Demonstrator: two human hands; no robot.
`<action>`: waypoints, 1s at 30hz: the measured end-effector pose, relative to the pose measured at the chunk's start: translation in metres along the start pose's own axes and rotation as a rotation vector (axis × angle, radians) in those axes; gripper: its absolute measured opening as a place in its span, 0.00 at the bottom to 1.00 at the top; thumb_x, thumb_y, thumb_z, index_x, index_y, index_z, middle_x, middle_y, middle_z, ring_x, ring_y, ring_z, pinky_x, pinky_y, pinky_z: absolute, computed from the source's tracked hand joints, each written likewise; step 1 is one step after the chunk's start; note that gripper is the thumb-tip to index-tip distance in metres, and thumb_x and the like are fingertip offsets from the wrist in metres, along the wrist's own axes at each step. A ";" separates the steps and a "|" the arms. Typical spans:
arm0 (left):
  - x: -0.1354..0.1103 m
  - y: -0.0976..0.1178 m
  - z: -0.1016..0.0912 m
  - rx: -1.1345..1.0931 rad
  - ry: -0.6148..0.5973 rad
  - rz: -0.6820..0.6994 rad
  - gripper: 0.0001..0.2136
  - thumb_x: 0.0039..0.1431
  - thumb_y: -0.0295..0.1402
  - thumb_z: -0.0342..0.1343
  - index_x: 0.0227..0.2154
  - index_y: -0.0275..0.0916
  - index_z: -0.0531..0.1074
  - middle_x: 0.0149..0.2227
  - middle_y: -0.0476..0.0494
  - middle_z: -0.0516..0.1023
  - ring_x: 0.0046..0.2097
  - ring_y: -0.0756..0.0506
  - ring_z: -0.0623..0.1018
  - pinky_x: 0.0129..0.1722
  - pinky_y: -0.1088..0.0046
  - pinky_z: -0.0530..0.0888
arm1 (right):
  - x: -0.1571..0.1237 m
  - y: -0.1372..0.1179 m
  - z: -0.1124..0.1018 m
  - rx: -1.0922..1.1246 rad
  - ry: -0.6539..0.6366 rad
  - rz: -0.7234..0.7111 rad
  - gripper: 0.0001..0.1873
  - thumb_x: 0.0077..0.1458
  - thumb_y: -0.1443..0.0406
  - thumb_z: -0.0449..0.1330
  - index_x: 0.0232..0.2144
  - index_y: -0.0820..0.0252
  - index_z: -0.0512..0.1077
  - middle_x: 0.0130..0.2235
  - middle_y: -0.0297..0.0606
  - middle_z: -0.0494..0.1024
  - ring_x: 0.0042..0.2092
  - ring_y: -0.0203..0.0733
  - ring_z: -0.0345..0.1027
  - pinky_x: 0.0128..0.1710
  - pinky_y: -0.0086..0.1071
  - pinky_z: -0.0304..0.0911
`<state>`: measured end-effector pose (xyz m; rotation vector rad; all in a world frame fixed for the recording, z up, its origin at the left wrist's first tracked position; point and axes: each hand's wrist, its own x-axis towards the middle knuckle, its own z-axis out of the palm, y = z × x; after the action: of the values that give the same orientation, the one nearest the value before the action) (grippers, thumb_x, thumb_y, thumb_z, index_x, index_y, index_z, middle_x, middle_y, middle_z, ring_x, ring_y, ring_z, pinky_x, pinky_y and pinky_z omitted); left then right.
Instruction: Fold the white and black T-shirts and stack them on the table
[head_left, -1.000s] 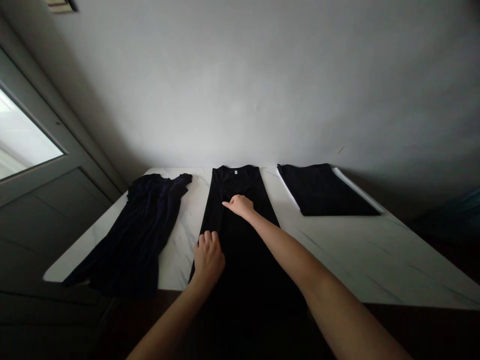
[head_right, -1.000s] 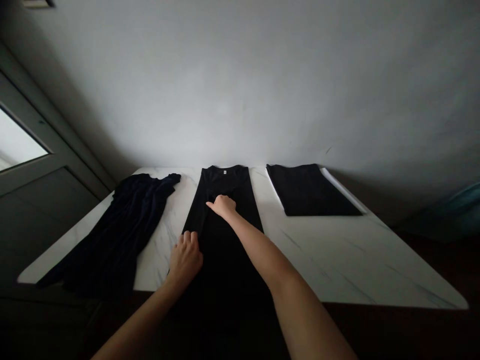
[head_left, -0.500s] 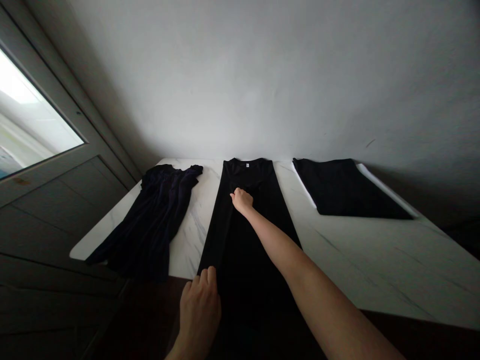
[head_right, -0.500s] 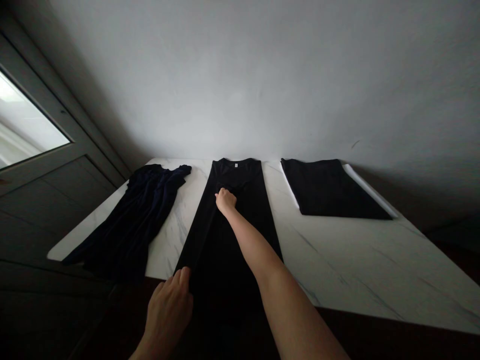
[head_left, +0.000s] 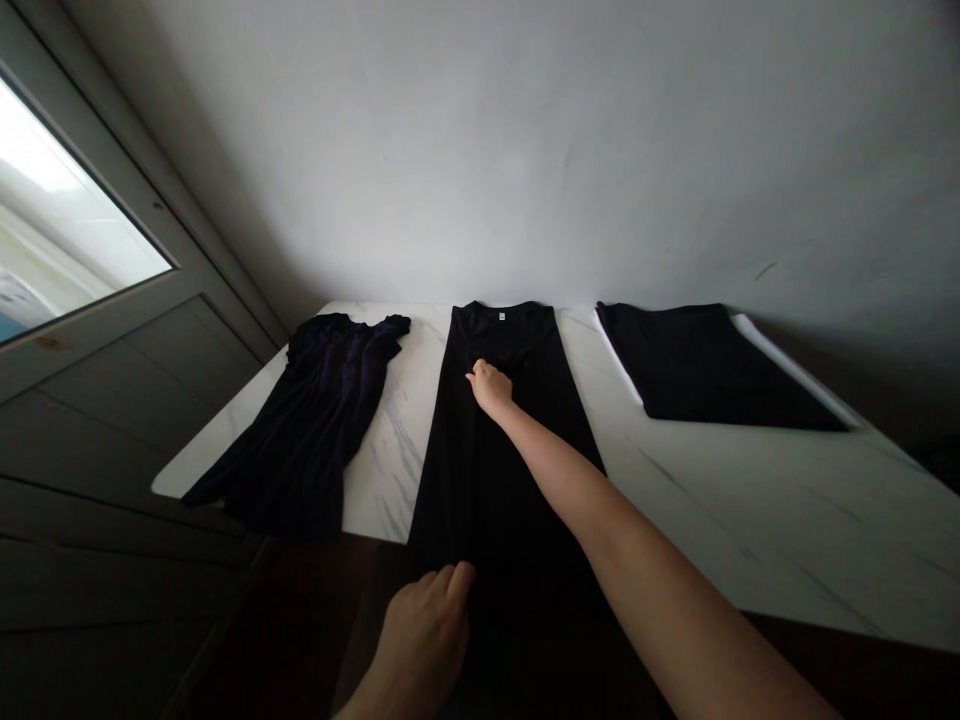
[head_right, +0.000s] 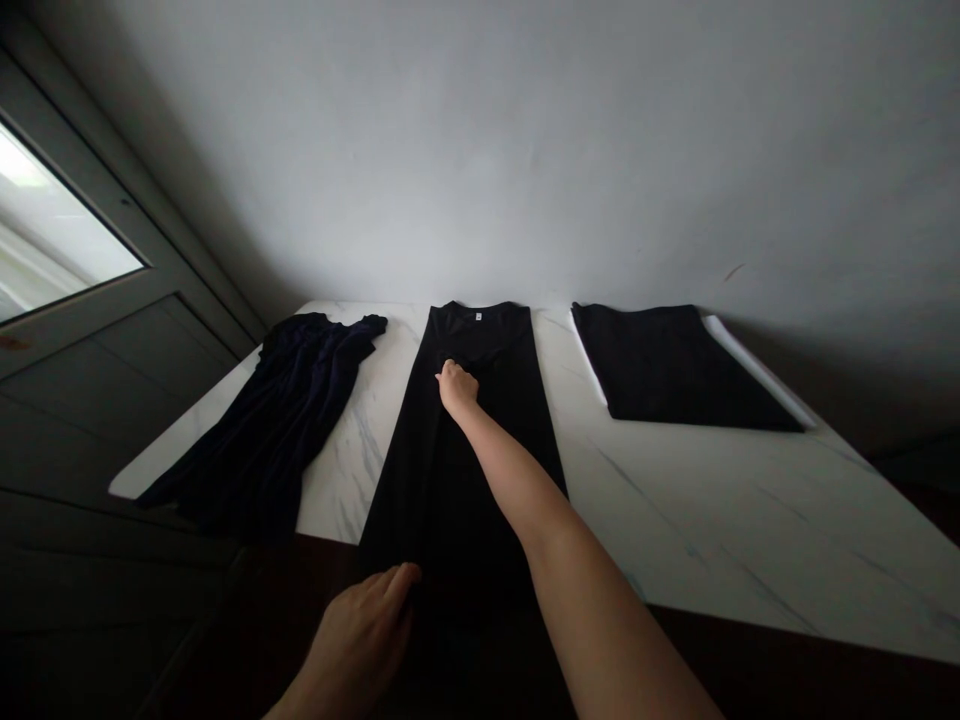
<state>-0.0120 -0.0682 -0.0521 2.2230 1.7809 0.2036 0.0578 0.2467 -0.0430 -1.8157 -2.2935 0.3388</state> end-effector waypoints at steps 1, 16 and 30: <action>0.001 -0.002 -0.004 -0.054 -0.022 0.022 0.13 0.54 0.22 0.52 0.42 0.42 0.68 0.35 0.51 0.79 0.34 0.47 0.79 0.32 0.73 0.73 | 0.001 0.001 0.000 0.004 0.002 0.001 0.13 0.67 0.61 0.51 0.48 0.63 0.66 0.49 0.49 0.76 0.48 0.47 0.73 0.42 0.34 0.67; 0.092 -0.069 -0.030 0.161 0.042 0.226 0.31 0.65 0.41 0.49 0.67 0.41 0.48 0.70 0.36 0.49 0.70 0.37 0.49 0.66 0.48 0.52 | -0.007 -0.007 0.002 -0.069 0.164 -0.202 0.19 0.66 0.70 0.44 0.55 0.62 0.64 0.57 0.53 0.67 0.57 0.49 0.63 0.53 0.41 0.63; 0.138 -0.082 -0.129 -0.057 -0.081 0.278 0.14 0.66 0.32 0.46 0.46 0.45 0.76 0.46 0.48 0.81 0.48 0.46 0.79 0.51 0.70 0.71 | -0.145 0.011 0.002 0.130 -0.369 -1.032 0.35 0.60 0.47 0.55 0.64 0.56 0.60 0.68 0.45 0.53 0.69 0.52 0.39 0.67 0.47 0.37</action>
<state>-0.0938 0.0994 0.0357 2.3947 1.4028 0.2144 0.1000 0.1079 -0.0500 -0.3557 -2.9711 0.6265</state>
